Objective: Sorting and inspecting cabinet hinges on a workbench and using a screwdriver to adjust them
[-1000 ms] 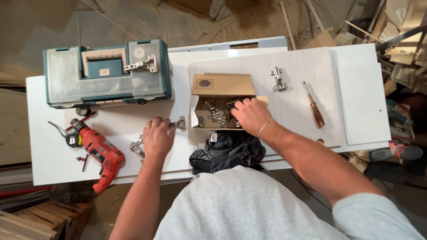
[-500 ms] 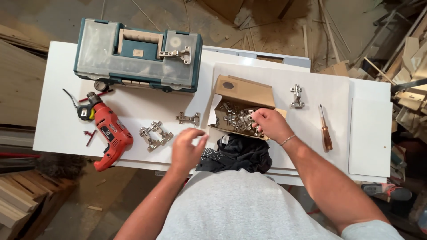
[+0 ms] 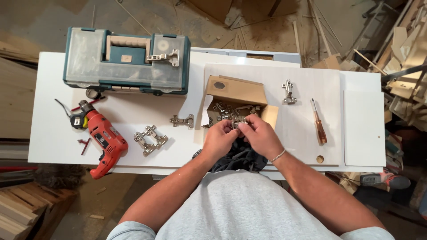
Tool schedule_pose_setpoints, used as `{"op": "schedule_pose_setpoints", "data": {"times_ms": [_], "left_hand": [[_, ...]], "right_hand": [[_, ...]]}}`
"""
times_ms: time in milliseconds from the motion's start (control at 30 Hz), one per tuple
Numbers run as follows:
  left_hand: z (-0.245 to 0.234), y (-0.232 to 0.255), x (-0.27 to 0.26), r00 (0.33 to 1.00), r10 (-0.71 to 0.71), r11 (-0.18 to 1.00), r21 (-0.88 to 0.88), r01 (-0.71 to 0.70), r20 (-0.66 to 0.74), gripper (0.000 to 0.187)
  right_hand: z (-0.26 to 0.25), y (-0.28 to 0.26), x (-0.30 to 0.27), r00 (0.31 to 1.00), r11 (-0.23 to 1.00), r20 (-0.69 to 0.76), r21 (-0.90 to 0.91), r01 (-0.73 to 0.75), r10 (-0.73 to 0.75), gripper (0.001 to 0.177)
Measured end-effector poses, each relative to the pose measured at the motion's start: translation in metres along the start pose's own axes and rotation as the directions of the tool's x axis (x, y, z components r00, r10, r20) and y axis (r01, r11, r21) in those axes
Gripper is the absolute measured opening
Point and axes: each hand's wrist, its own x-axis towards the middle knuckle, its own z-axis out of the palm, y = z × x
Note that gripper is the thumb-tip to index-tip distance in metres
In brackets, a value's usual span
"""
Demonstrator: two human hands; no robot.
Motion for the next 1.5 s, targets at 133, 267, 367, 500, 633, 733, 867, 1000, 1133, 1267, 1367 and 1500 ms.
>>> {"op": "schedule_pose_setpoints", "data": {"times_ms": [133, 267, 367, 500, 633, 733, 867, 1000, 1133, 1267, 1367, 1500], "left_hand": [[0.001, 0.002, -0.004, 1.000, -0.009, 1.000, 0.016, 0.009, 0.003, 0.030], [-0.007, 0.002, -0.004, 0.998, 0.056, 0.998, 0.038, -0.057, 0.034, 0.036], [-0.008, 0.003, -0.006, 0.994, 0.091, 0.995, 0.028, -0.093, 0.063, 0.036], [-0.032, 0.024, -0.041, 0.968, 0.251, 0.952, -0.190, -0.242, 0.026, 0.034], [-0.038, 0.001, -0.026, 0.893, 0.450, 0.887, -0.129, -0.443, 0.025, 0.032], [-0.046, 0.002, -0.021, 0.805, 0.592, 0.806, -0.063, -0.589, 0.052, 0.039], [-0.048, 0.006, -0.021, 0.778, 0.627, 0.778, -0.047, -0.626, 0.023, 0.040], [-0.045, 0.005, -0.023, 0.864, 0.488, 0.844, -0.322, -0.429, 0.128, 0.034], [-0.035, -0.021, -0.004, 0.869, 0.435, 0.780, -0.581, -0.234, 0.234, 0.038], [-0.036, -0.027, -0.003, 0.853, 0.421, 0.752, -0.645, -0.138, 0.309, 0.038], [-0.035, -0.029, -0.005, 0.856, 0.402, 0.743, -0.662, -0.097, 0.326, 0.039], [-0.035, -0.026, -0.009, 0.858, 0.395, 0.721, -0.689, -0.068, 0.329, 0.040]], "right_hand": [[0.002, 0.011, -0.005, 0.998, 0.987, -0.055, -0.157, 0.022, -0.031, 0.022], [-0.001, 0.013, -0.008, 0.986, 0.942, -0.030, -0.299, 0.150, -0.166, 0.024], [-0.006, 0.014, -0.015, 0.965, 0.922, 0.016, -0.288, 0.257, -0.264, 0.022], [-0.014, 0.022, -0.017, 0.861, 0.833, 0.007, -0.247, 0.494, -0.509, 0.023], [-0.024, 0.004, -0.020, 0.760, 0.751, 0.054, -0.125, 0.649, -0.648, 0.019], [-0.027, -0.006, -0.023, 0.636, 0.619, 0.064, -0.170, 0.767, -0.769, 0.021], [-0.028, -0.009, -0.021, 0.623, 0.606, 0.057, -0.180, 0.775, -0.780, 0.025], [-0.027, 0.025, -0.016, 0.875, 0.872, 0.000, 0.072, 0.483, -0.485, 0.033], [-0.016, 0.052, 0.002, 0.967, 0.875, 0.072, 0.446, 0.187, -0.244, 0.031], [-0.012, 0.055, -0.001, 0.991, 0.802, 0.085, 0.596, 0.037, -0.108, 0.034], [-0.013, 0.046, -0.009, 0.993, 0.774, 0.085, 0.634, 0.009, -0.081, 0.036], [-0.014, 0.047, -0.010, 0.993, 0.749, 0.087, 0.663, 0.001, -0.078, 0.038]]}}
